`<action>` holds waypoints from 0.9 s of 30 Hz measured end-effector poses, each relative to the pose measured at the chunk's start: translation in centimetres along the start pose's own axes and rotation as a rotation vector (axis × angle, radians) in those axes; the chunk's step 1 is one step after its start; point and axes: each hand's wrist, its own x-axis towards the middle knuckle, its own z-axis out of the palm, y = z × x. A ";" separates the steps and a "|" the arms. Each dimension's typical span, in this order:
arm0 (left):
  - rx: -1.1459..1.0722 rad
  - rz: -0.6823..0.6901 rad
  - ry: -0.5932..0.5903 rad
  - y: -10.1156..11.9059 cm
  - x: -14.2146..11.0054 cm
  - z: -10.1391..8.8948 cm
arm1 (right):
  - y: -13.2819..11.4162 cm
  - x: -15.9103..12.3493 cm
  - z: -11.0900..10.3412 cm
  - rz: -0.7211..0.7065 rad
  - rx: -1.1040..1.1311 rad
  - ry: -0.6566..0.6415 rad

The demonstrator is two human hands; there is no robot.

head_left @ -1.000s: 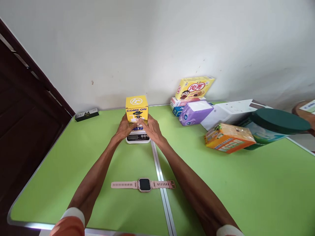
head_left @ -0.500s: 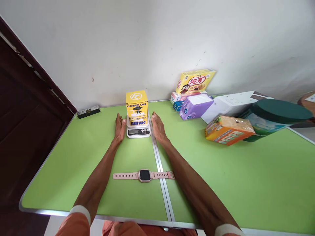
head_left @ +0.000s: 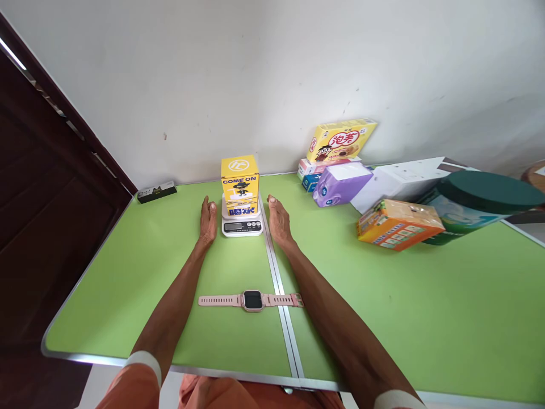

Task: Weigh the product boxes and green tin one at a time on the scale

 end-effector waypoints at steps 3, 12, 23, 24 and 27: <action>-0.027 -0.042 -0.003 0.5 -0.1 0.0 | -0.3 0.0 -0.1 -0.001 0.017 -0.014; -0.033 -0.003 -0.048 1.0 -0.6 0.1 | -0.9 -0.1 -0.2 -0.020 0.003 -0.028; -0.009 0.058 -0.051 0.7 -0.5 0.6 | -0.5 -0.1 0.0 -0.067 -0.087 -0.049; 0.017 0.079 -0.048 0.9 -0.6 0.7 | -0.4 -0.1 0.0 -0.074 -0.092 -0.048; 0.097 0.153 -0.036 2.1 -1.0 1.2 | -0.5 -0.1 -0.1 -0.104 -0.108 -0.041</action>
